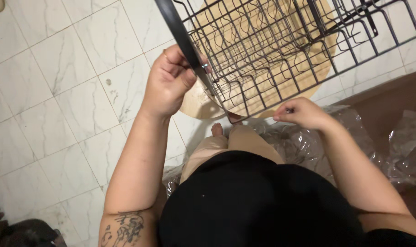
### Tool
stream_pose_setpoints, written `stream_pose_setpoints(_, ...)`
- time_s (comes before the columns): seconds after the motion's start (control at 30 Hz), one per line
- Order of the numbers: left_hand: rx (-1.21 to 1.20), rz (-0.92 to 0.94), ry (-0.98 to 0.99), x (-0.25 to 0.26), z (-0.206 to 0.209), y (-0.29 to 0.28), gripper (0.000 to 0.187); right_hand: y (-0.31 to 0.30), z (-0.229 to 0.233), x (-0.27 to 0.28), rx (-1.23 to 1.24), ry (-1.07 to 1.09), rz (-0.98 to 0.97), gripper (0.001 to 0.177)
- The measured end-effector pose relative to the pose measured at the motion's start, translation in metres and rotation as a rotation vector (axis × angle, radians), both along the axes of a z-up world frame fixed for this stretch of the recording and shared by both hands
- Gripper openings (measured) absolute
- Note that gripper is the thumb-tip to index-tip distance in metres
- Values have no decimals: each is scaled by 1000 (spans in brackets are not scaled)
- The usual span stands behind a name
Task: The person assembles a black wire dish rack by hand, inserting and tightening small metal fasteners into the frame's side rails. The rack is positioned on a round wooden stool during the process.
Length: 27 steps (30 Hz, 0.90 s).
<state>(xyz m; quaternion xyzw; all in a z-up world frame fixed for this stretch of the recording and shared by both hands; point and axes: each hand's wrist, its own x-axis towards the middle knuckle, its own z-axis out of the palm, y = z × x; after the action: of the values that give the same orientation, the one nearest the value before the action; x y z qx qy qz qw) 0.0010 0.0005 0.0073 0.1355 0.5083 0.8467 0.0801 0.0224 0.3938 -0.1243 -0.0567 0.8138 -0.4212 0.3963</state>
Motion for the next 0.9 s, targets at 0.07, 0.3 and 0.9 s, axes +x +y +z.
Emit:
stream_pose_setpoints(0.07,15,14,-6,-7,-1,-2,33,3,-52,3,26,-54,-119,19)
stream_pose_setpoints(0.3,17,-2,31,-27,-6,-5,26,33,-178,-8,129,91,-369,14)
stream_pose_setpoints(0.9,1,71,69,-42,-6,-12,24,11,-328,-114,506,490,-445,22)
